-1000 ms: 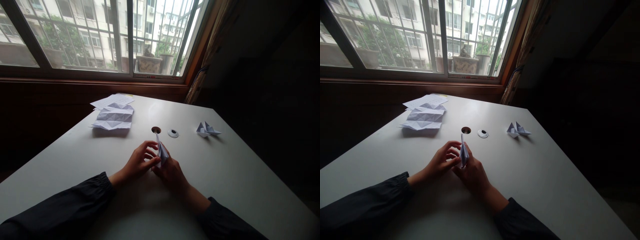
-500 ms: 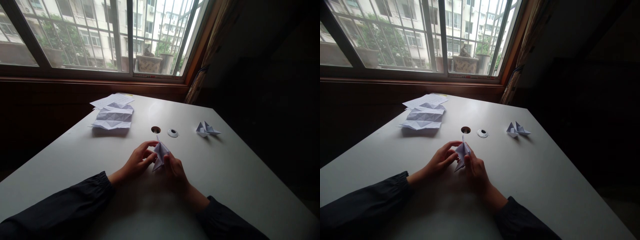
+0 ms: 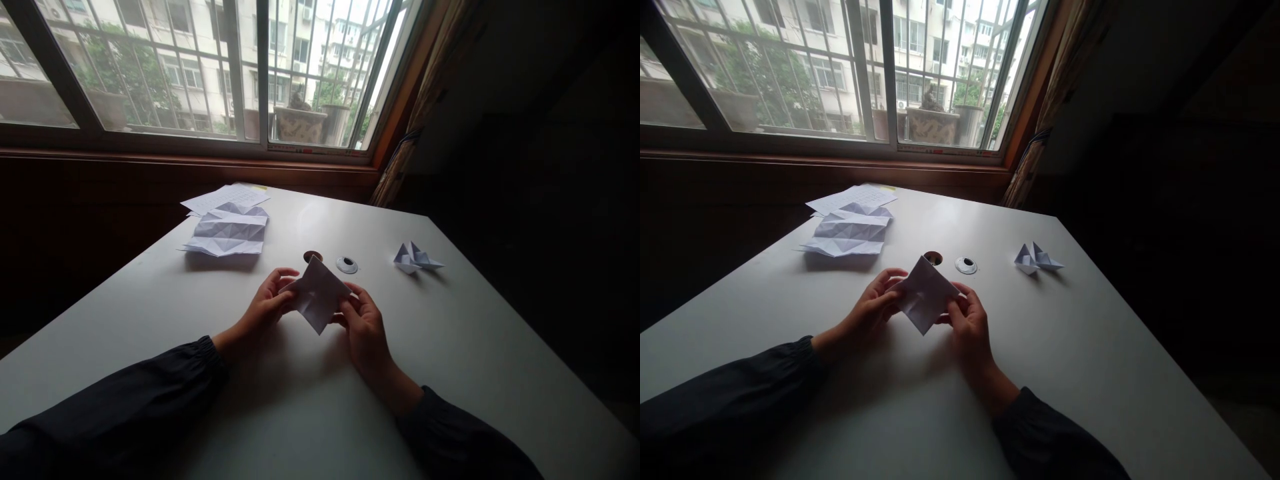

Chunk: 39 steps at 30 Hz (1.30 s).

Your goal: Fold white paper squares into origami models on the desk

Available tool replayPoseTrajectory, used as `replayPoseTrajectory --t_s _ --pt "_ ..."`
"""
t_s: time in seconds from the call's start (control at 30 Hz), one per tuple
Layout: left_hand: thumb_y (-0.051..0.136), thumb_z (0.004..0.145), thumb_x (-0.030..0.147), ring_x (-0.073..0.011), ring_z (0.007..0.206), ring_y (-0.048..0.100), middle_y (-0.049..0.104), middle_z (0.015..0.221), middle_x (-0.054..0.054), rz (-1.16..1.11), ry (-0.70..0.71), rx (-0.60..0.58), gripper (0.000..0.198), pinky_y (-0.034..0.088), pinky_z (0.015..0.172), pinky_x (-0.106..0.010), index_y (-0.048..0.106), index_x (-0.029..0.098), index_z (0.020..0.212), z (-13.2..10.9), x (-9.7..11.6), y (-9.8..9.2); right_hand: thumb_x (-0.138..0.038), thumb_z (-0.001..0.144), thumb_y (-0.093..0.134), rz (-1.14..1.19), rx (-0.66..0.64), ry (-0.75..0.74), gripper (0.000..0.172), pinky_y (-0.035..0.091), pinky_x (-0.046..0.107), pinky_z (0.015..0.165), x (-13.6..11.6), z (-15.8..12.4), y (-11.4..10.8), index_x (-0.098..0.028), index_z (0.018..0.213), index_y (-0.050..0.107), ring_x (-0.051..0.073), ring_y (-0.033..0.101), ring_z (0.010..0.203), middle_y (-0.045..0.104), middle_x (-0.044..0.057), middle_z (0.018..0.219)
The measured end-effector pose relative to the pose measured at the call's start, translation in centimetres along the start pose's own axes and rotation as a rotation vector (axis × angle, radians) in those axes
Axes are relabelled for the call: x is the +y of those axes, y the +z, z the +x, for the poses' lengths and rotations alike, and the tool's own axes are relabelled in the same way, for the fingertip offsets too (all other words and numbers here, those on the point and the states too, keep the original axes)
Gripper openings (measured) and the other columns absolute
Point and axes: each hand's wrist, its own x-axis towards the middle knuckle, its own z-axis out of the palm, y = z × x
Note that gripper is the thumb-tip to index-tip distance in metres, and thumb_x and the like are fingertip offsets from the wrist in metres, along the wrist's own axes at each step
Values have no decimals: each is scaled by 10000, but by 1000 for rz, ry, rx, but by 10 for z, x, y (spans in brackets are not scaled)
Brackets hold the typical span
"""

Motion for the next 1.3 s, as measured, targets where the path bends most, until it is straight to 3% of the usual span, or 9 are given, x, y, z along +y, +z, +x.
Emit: replayPoseTrajectory --t_s 0.1,0.3,0.53,0.6,0.73,0.87,1.03,1.13,1.3 --pt "741 763 159 -159 917 651 676 1071 -43 -126 -86 -22 422 522 806 -254 605 223 1157 -1 0 1 -386 879 708 119 17 54 447 565 306 643 -2 1 -2 -263 1283 562 176 646 750 706 21 940" --pt "703 763 92 -160 924 640 681 1106 -88 -154 -215 -244 434 510 822 -248 667 165 1189 -3 -1 3 -488 967 565 148 9 48 425 564 283 628 -1 0 -5 -283 1339 593 190 677 819 710 50 1048" --pt "796 814 243 -185 906 665 713 1054 -111 -98 -257 -265 349 511 815 -271 700 135 1131 -4 -2 4 -428 961 600 -334 -210 -114 365 592 341 714 5 -4 -5 -221 1253 669 245 680 944 697 99 1166" --pt "801 823 272 -202 928 674 717 1060 -118 -65 -263 -289 375 520 828 -292 699 137 1157 -4 0 6 -380 946 623 -422 -181 -198 396 603 357 725 6 -5 -5 -243 1318 619 256 669 997 669 103 1212" --pt "817 812 295 -211 961 670 716 1101 -114 -55 -189 -171 416 531 841 -310 690 158 1184 -3 -2 10 -283 970 558 -517 14 -389 392 603 377 752 5 -4 -8 -291 1363 566 230 648 987 626 92 1215" --pt "822 807 313 -207 932 663 719 1056 -103 -41 -74 -67 405 525 809 -297 694 156 1157 1 -10 9 -263 1005 465 -623 -43 -526 313 554 429 909 2 0 -12 -285 1237 674 257 596 1146 598 92 1255" --pt "822 807 318 -192 894 644 719 1003 -88 61 -17 -160 373 493 803 -274 716 144 1119 1 -14 6 -446 1046 353 -605 -265 -516 426 496 471 1005 -6 -1 -14 -237 1207 687 299 560 1218 606 115 1290" --pt "799 827 345 -192 875 636 716 978 -80 111 10 -195 337 490 798 -276 729 139 1084 1 -12 6 -607 1007 383 -566 -409 -517 541 526 457 954 -7 -2 -14 -220 1253 670 324 586 1193 634 130 1268" --pt "791 828 369 -191 807 639 709 892 -78 155 -45 -295 344 488 759 -278 752 114 1055 2 -10 6 -494 973 565 -427 -291 -345 411 552 437 950 2 -1 -14 -220 1262 660 315 656 1142 695 112 1232"
